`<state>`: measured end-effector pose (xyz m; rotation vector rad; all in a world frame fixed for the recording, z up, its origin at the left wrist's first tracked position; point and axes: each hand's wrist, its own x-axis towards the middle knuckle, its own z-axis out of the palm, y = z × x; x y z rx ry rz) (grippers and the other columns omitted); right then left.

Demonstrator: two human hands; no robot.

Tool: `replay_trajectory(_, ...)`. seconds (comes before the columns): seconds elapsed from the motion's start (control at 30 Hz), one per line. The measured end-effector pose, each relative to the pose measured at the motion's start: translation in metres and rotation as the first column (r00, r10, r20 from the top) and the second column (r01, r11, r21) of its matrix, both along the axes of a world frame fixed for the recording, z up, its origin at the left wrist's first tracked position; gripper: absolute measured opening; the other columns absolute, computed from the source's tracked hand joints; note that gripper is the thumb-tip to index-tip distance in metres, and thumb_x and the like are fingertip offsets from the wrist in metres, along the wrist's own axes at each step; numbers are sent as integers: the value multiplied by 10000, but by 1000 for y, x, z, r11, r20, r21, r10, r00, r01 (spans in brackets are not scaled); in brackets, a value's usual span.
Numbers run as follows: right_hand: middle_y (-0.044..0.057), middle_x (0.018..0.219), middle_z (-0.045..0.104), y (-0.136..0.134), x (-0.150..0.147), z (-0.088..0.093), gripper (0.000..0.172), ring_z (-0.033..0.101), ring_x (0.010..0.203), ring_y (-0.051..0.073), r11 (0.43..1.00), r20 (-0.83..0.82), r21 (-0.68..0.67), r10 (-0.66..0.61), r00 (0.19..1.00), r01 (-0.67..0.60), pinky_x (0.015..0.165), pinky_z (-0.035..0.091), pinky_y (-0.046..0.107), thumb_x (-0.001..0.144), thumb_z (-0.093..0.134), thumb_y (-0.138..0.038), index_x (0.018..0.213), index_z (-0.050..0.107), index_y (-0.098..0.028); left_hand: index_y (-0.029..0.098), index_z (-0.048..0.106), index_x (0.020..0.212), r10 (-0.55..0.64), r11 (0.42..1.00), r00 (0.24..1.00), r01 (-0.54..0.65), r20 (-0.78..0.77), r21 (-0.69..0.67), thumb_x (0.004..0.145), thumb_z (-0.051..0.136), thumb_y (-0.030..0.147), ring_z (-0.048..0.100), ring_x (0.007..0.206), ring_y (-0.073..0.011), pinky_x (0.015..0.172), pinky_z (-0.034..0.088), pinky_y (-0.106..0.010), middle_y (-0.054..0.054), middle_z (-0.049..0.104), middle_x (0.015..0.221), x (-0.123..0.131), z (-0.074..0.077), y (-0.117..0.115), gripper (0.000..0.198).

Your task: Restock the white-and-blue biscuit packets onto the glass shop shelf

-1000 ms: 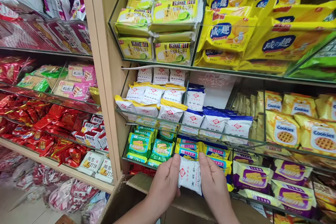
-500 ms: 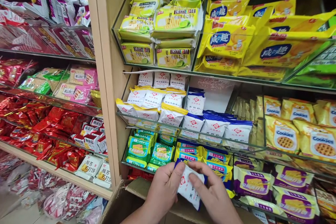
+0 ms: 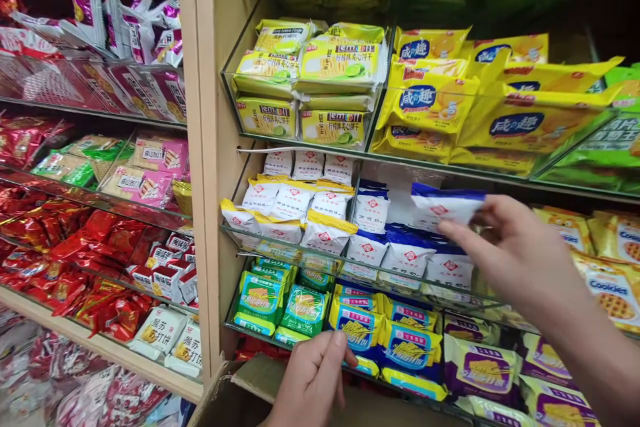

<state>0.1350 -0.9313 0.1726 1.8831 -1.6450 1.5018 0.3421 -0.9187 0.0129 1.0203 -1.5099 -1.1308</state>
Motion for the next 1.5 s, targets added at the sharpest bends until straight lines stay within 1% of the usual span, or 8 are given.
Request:
replay_trajectory(0.23,148,892,650,-84,-4,31,158,590,892,312,870,-259,360,-255,932,338,704,437,363,691,593,-292,764,561,-156,159,559,591,7,947,979,59,205,-316,869,307,459,411,385,-85,449,286,-208,39,393,403,-1,0,4,480)
replay_trajectory(0.5,120,856,660,-115,1,21,460,629,582,172,841,-149,489,-180,972,230,510,470,264,694,619,-231,1101,451,-98,170,528,567,-15,937,969,100,248,-333,871,310,443,392,437,-97,467,263,-221,33,385,434,2,-1,1,463)
replay_trajectory(0.8,59,549,632,-112,6,27,435,633,597,215,813,-222,518,-173,960,266,580,454,290,710,596,-179,1097,430,-72,172,502,556,-29,928,955,135,294,-347,874,278,445,382,435,-99,454,250,-225,27,382,445,-1,-5,-1,475)
replay_trajectory(0.9,65,617,654,-111,5,28,455,627,567,195,806,-230,534,-154,961,257,534,453,267,711,595,-202,1112,411,-91,170,514,575,-44,933,944,156,328,-325,879,273,432,385,434,-101,443,244,-224,20,403,447,0,-3,0,468)
replay_trajectory(1.07,187,974,626,-107,1,24,569,598,902,289,834,-297,458,-183,937,308,682,452,305,646,664,-265,1121,408,-84,170,494,561,-36,930,943,153,332,-335,877,279,432,384,428,-98,438,240,-223,20,401,440,-1,0,0,463)
replay_trajectory(1.27,191,1002,613,-101,1,32,554,571,946,308,854,-342,388,-215,915,345,735,431,326,668,642,-269,1138,420,-76,178,448,528,-19,938,951,123,308,-324,870,290,451,361,405,-90,419,224,-221,22,397,419,-3,-4,1,466)
replay_trajectory(1.4,98,871,642,-64,8,33,248,583,868,261,914,-385,255,-205,900,317,716,408,325,759,533,-317,959,527,-171,178,427,515,-26,937,958,122,284,-326,864,302,459,360,407,-89,420,232,-216,24,393,423,-2,-4,0,466)
replay_trajectory(1.5,3,613,591,-3,24,4,229,544,582,166,971,-317,237,53,947,25,546,387,283,796,459,-411,664,517,-233,173,488,549,-49,934,958,144,284,-326,868,298,448,380,427,-98,431,252,-212,20,409,431,1,-2,-1,462)
